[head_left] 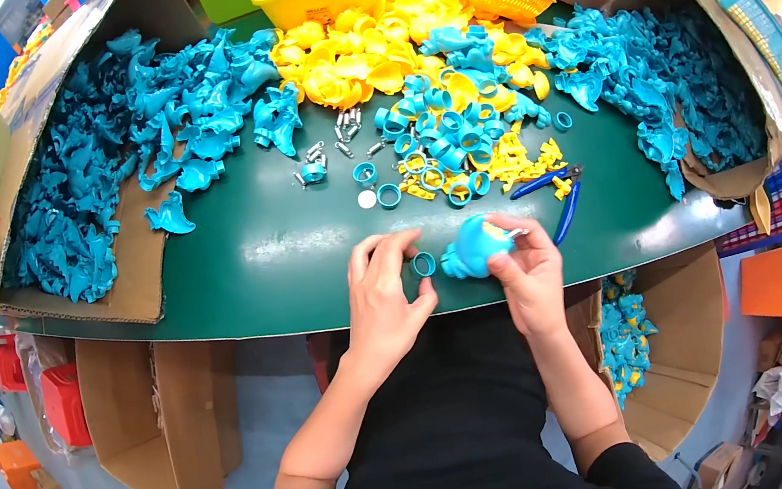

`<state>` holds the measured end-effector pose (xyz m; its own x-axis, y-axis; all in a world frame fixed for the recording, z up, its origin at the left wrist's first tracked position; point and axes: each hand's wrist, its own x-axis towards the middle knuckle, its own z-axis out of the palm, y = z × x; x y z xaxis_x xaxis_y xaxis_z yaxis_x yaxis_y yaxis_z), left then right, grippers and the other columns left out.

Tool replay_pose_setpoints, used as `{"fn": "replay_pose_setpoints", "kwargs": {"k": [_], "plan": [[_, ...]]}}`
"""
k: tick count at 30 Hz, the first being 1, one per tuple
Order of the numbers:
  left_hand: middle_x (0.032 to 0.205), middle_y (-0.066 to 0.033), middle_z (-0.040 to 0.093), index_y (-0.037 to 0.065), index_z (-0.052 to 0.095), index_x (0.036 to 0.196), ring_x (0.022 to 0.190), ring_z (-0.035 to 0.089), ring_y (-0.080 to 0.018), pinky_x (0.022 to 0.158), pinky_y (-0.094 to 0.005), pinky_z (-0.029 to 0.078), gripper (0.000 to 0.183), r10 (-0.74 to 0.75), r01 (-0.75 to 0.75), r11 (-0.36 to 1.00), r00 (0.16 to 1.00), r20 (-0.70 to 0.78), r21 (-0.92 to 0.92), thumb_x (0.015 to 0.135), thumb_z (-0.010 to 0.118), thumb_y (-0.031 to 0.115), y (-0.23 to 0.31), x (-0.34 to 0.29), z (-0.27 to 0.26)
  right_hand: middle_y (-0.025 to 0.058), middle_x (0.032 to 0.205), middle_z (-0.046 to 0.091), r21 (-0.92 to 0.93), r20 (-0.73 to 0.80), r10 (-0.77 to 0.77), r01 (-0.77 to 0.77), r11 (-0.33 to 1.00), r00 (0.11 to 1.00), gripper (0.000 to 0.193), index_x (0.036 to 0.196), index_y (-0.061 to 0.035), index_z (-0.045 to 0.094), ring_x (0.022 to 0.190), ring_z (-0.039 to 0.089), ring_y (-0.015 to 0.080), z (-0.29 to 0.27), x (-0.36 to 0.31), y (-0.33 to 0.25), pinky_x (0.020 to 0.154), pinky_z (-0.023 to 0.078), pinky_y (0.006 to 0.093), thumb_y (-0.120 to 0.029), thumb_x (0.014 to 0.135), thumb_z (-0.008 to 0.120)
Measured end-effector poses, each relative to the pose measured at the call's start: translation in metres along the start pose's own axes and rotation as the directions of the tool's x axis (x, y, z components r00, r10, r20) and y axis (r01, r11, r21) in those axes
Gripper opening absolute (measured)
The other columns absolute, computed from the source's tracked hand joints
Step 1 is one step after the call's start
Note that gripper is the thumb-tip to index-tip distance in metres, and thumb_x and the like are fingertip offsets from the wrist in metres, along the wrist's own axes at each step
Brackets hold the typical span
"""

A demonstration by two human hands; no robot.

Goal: Assembling small blue and yellow plastic toy components at a factory workbench.

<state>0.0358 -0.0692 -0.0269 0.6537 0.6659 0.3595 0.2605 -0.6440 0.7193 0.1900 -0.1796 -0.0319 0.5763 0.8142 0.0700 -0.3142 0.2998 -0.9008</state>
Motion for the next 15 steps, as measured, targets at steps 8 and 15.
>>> {"fn": "replay_pose_setpoints", "kwargs": {"k": [8, 15], "plan": [[0.113, -0.0125, 0.061, 0.008, 0.047, 0.136, 0.117, 0.052, -0.0335, 0.099, -0.0432, 0.044, 0.073, -0.161, 0.17, 0.972, 0.985, 0.067, -0.163, 0.07, 0.074, -0.002, -0.005, -0.007, -0.015, 0.0163, 0.127, 0.065, -0.656, 0.37, -0.197, 0.405, 0.637, 0.908, 0.044, 0.121, -0.0013, 0.062, 0.113, 0.066, 0.0264, 0.037, 0.004, -0.005, 0.088, 0.056, 0.0356, 0.0, 0.08, 0.077], [0.132, -0.0119, 0.06, 0.003, 0.06, 0.129, 0.126, 0.054, -0.0213, 0.108, -0.0355, 0.04, 0.048, -0.16, 0.279, 0.714, 0.958, 0.238, -0.642, 0.083, 0.075, 0.007, -0.024, -0.006, -0.052, 0.0177, 0.124, 0.065, -0.64, 0.444, -0.234, 0.489, 0.592, 0.865, 0.045, 0.122, -0.0016, 0.062, 0.117, 0.063, 0.0338, 0.044, 0.012, 0.004, 0.094, 0.052, 0.0381, -0.002, 0.079, 0.078]]}}
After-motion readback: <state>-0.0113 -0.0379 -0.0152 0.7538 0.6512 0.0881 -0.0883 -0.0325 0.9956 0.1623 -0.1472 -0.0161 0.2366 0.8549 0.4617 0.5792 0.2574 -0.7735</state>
